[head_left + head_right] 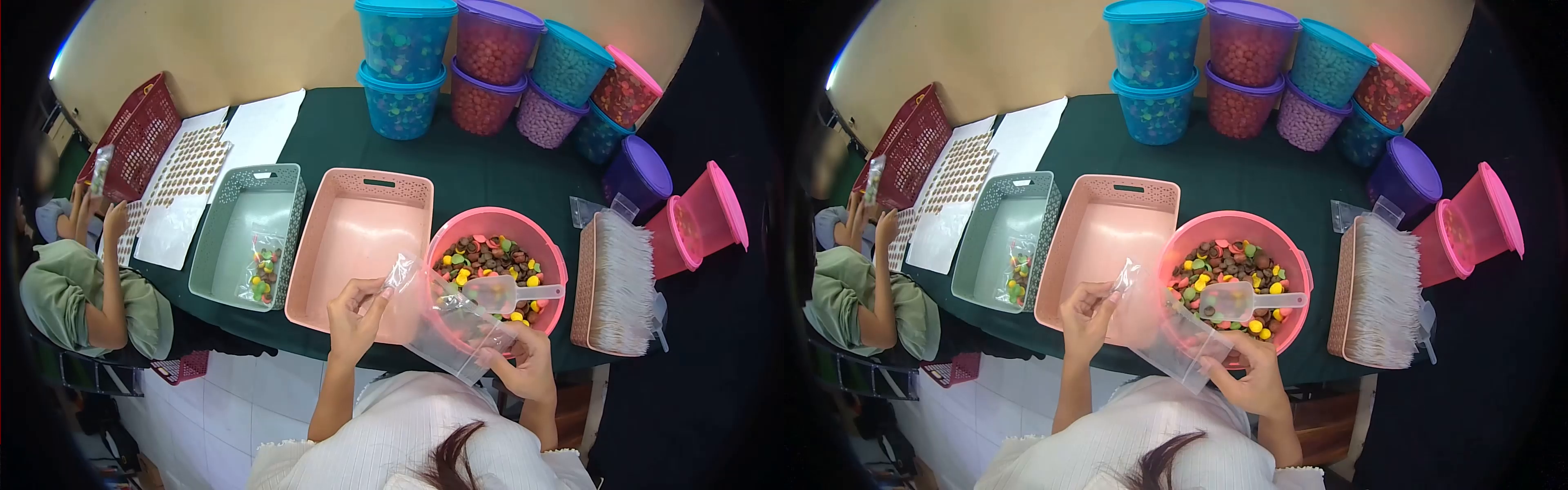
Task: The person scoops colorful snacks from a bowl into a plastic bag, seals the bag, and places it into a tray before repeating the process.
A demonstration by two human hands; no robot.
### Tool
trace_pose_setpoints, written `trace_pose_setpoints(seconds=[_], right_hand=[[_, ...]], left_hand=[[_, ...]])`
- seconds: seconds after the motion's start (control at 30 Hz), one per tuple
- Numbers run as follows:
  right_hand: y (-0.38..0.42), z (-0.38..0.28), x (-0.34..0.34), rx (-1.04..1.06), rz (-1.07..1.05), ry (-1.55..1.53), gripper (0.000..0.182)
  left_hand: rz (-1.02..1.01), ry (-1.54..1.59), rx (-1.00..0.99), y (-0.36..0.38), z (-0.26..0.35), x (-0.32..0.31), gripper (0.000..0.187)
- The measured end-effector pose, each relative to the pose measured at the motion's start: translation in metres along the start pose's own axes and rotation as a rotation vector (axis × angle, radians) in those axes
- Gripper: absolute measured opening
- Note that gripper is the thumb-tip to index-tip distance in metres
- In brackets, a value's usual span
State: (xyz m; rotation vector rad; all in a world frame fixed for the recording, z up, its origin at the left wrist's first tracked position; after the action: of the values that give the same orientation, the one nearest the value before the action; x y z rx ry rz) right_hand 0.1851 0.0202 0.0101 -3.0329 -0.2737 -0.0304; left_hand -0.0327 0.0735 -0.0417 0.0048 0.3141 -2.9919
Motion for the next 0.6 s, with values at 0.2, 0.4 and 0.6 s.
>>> trace_pose_setpoints(seconds=[0.2,0.4,0.6], right_hand=[[-0.009,0.001,0.0,0.03,-0.016,0.089,0.025],[-0.013,0.006,0.005,0.027,-0.032,0.119,0.028],[-0.016,0.004,0.014,0.063,-0.005,0.099,0.029]], left_hand=[[0.013,-0.147,-0.109,-0.009,-0.003,0.007,0.016],[-0.054,-0.183,0.088,-0.009,-0.009,0.013,0.015],[-0.215,-0.144,0.21,-0.007,-0.008,0.006,0.009]])
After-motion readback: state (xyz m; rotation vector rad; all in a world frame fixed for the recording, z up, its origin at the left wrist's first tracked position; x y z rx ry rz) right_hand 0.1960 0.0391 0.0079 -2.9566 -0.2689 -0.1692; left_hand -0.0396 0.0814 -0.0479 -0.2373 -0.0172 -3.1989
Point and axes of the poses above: each hand's wrist, its own y-axis away from the middle knuckle, its own x-axis out of the back of the hand, z = x × y, the point moved 7 cm from there along -y, towards the middle knuckle, and after that the axes turned 1 degree about -y, right-handed, at the moved point
